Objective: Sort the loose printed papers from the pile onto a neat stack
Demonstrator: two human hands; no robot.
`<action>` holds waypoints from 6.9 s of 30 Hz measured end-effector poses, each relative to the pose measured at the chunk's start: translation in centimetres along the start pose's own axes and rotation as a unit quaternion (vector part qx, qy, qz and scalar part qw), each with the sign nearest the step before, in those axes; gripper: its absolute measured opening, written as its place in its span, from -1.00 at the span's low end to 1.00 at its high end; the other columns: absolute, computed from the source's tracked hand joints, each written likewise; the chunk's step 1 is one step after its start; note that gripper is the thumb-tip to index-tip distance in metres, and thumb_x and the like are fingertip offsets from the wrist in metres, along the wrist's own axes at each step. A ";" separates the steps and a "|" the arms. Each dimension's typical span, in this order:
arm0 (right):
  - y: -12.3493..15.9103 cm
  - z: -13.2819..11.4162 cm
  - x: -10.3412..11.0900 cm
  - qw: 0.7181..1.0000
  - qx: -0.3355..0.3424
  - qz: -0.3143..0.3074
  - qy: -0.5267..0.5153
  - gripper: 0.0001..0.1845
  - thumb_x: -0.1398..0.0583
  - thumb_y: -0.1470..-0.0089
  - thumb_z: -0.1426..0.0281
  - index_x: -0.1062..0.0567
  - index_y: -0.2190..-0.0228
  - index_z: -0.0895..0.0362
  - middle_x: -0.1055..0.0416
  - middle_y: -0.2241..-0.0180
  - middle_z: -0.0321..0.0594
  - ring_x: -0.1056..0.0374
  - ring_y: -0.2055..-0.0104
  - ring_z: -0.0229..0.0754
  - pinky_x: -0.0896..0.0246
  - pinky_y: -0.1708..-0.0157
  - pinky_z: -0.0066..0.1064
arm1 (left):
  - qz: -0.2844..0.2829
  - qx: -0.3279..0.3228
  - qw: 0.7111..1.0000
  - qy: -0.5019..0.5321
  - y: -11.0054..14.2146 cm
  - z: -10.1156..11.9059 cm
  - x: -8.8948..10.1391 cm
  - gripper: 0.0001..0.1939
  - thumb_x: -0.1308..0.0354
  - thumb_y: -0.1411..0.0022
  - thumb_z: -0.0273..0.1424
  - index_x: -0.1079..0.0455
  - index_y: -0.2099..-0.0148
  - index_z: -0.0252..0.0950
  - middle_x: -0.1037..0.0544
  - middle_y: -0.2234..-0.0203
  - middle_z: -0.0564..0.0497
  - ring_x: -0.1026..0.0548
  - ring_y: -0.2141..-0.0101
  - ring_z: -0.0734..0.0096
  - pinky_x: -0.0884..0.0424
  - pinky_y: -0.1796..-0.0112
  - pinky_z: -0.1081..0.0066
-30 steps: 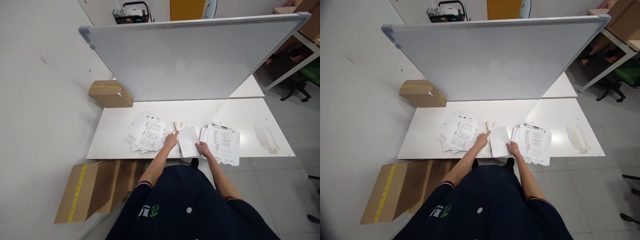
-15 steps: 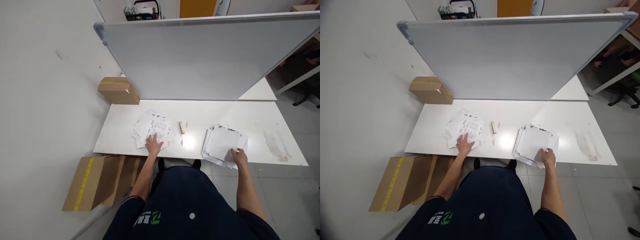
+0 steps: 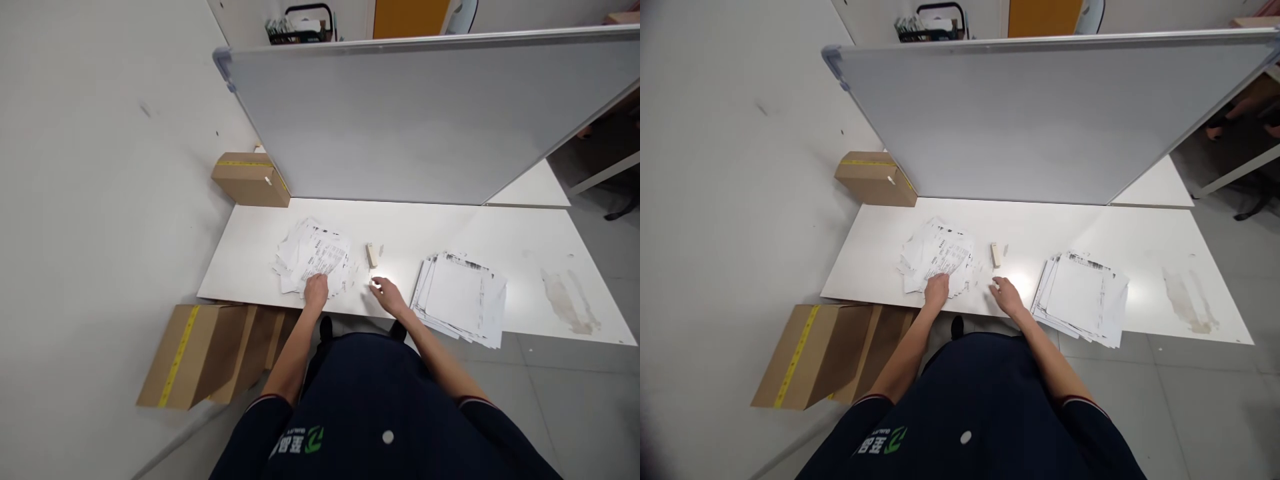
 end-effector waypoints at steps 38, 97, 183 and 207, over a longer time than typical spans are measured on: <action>0.4 2.8 -3.6 0.872 -0.213 0.038 -0.439 -0.66 -0.17 0.11 0.26 -0.45 0.30 0.22 -0.51 0.37 -0.06 -0.44 0.32 -0.06 -0.37 0.32 -0.26 | 0.018 0.034 0.999 0.002 -0.4 -0.9 2.9 -0.52 0.22 -0.19 -0.60 -0.14 -0.16 -0.43 -0.43 0.18 -0.27 -0.39 0.13 0.15 -0.31 0.15 0.27; -0.9 -0.1 4.7 0.998 0.050 -0.021 -0.039 -0.76 -0.05 -0.04 0.37 -0.50 0.34 0.10 -0.48 0.30 -0.21 -0.35 0.25 -0.13 -0.16 0.28 -0.38 | -0.040 -0.119 0.917 0.379 0.9 9.6 5.7 -0.62 -0.06 -0.13 -0.32 -0.29 -0.02 -0.25 -0.48 0.16 -0.03 -0.42 0.14 0.34 -0.31 0.13 0.37; 4.5 16.2 1.8 0.883 -0.366 -0.034 -0.290 -0.66 -0.17 0.08 0.34 -0.43 0.24 0.27 -0.50 0.42 -0.09 -0.40 0.44 -0.19 -0.28 0.51 -0.47 | -0.207 -0.110 0.972 0.034 -3.7 13.7 -8.1 -0.41 0.15 -0.15 -0.58 -0.09 -0.21 -0.08 -0.34 0.16 -0.17 -0.39 0.16 0.16 -0.28 0.17 0.27; 11.2 16.6 18.4 0.904 -0.371 0.209 0.041 -0.30 -0.09 0.04 0.10 -0.20 -0.06 0.23 -0.36 0.09 0.08 -0.35 0.15 0.00 -0.23 0.18 -0.22 | -0.006 0.325 0.938 0.120 -1.6 -11.2 1.2 -0.34 -0.21 0.05 -0.17 -0.12 -0.05 -0.31 -0.30 0.04 -0.27 -0.29 0.01 -0.01 -0.28 0.12 0.14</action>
Point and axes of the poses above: each hand's wrist, its own y-axis away from the middle knuckle, its own x-axis out of the back of the hand, z = x × y, the point moved 10 cm from there along -y, towards the middle knuckle
